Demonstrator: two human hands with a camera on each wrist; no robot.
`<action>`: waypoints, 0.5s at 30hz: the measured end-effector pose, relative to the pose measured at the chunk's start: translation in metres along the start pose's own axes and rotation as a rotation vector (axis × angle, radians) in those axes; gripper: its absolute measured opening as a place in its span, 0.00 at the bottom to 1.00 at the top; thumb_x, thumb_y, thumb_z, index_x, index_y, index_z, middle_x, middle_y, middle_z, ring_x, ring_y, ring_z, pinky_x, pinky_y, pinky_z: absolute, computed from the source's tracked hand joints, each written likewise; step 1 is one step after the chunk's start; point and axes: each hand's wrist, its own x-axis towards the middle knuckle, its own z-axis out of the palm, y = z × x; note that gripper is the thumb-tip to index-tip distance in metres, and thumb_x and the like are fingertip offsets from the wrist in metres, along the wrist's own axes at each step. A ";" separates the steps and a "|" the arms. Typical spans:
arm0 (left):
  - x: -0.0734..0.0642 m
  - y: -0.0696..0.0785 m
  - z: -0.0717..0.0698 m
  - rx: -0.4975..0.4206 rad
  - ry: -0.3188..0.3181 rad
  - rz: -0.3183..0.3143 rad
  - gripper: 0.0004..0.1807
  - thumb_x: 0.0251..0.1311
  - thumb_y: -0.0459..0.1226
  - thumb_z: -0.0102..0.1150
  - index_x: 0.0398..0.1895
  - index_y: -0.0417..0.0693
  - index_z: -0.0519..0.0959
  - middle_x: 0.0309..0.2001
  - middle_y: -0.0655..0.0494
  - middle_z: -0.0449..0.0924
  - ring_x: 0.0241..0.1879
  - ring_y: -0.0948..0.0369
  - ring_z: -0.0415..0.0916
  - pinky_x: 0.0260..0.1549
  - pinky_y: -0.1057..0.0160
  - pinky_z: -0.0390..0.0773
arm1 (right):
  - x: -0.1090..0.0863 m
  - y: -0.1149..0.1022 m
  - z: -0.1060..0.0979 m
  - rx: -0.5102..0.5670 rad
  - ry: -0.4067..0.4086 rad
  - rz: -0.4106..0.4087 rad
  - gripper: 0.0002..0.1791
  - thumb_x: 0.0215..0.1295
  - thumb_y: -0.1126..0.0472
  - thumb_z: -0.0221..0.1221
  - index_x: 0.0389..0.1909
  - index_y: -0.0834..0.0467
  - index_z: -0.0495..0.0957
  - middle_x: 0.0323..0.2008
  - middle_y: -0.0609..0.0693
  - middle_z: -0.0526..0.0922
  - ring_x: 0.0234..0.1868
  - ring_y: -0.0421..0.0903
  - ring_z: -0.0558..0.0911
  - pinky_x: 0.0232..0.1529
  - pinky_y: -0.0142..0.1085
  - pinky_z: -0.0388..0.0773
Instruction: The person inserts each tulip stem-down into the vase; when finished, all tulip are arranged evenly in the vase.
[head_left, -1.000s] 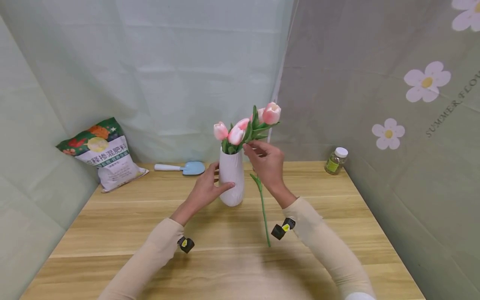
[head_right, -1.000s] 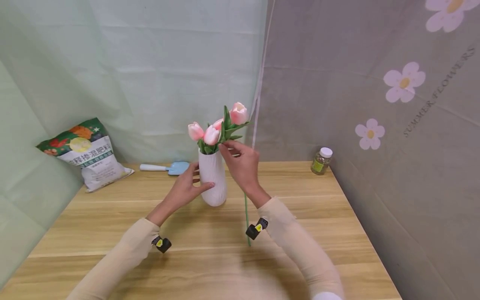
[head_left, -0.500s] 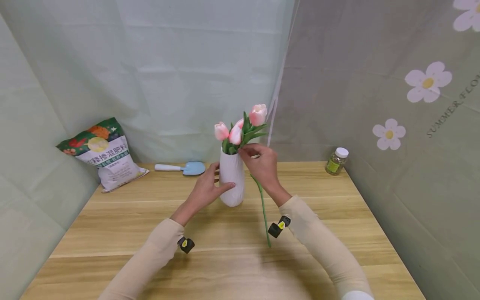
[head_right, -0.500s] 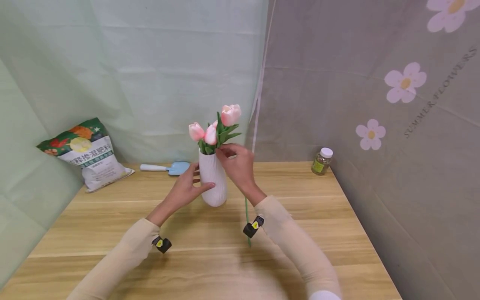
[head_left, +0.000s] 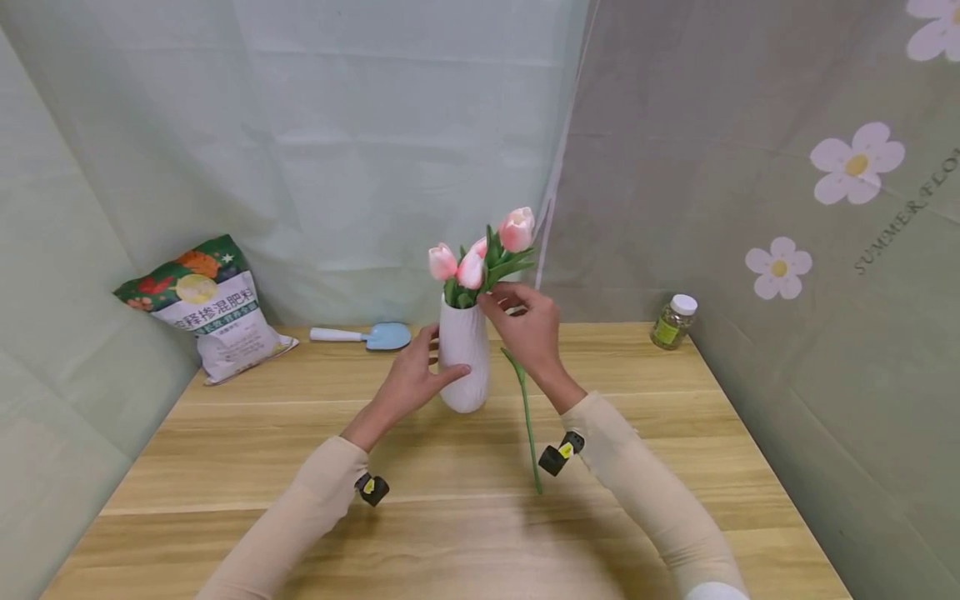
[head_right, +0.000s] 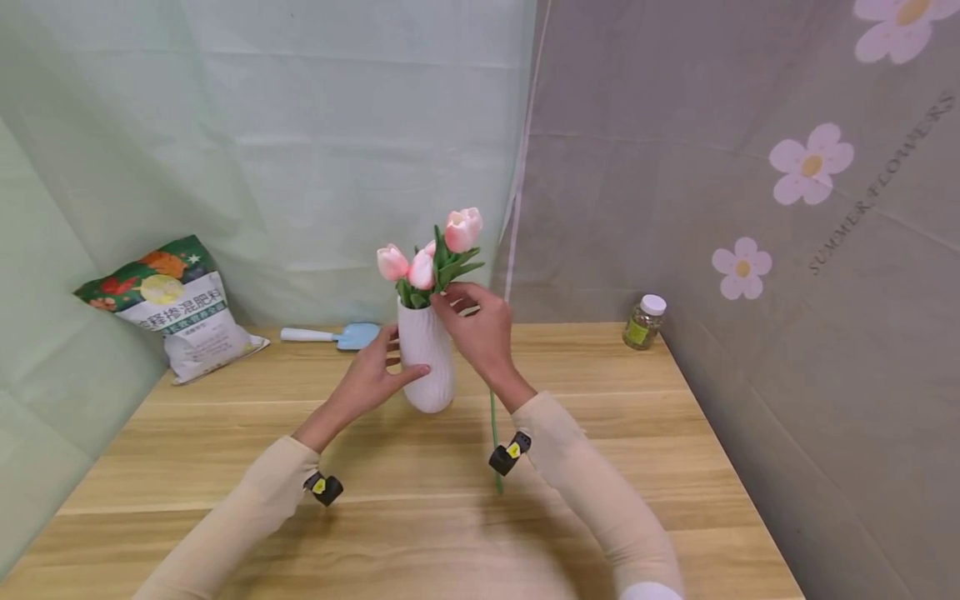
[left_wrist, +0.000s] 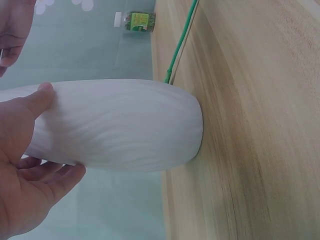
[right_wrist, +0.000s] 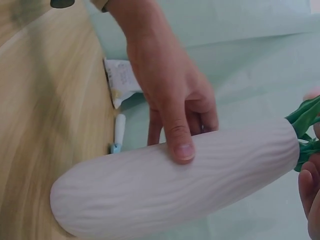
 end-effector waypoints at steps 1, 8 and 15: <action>0.000 0.000 0.000 0.001 0.001 0.000 0.48 0.61 0.53 0.71 0.75 0.40 0.59 0.69 0.43 0.69 0.67 0.46 0.70 0.61 0.48 0.80 | 0.001 0.000 0.000 0.005 0.013 -0.010 0.10 0.65 0.56 0.70 0.39 0.60 0.89 0.33 0.51 0.88 0.32 0.45 0.84 0.33 0.35 0.84; 0.000 0.000 0.000 0.003 0.006 0.007 0.48 0.61 0.53 0.71 0.75 0.40 0.59 0.69 0.42 0.69 0.67 0.45 0.70 0.60 0.47 0.80 | 0.003 -0.001 0.000 0.002 0.032 -0.036 0.10 0.65 0.57 0.70 0.37 0.60 0.89 0.32 0.52 0.89 0.30 0.45 0.83 0.32 0.34 0.84; 0.000 0.000 0.001 0.000 0.005 0.001 0.48 0.61 0.54 0.71 0.75 0.39 0.59 0.69 0.42 0.69 0.67 0.46 0.70 0.61 0.48 0.80 | 0.001 0.002 0.001 -0.052 -0.017 -0.005 0.09 0.65 0.57 0.70 0.38 0.59 0.90 0.31 0.51 0.88 0.28 0.44 0.83 0.29 0.33 0.83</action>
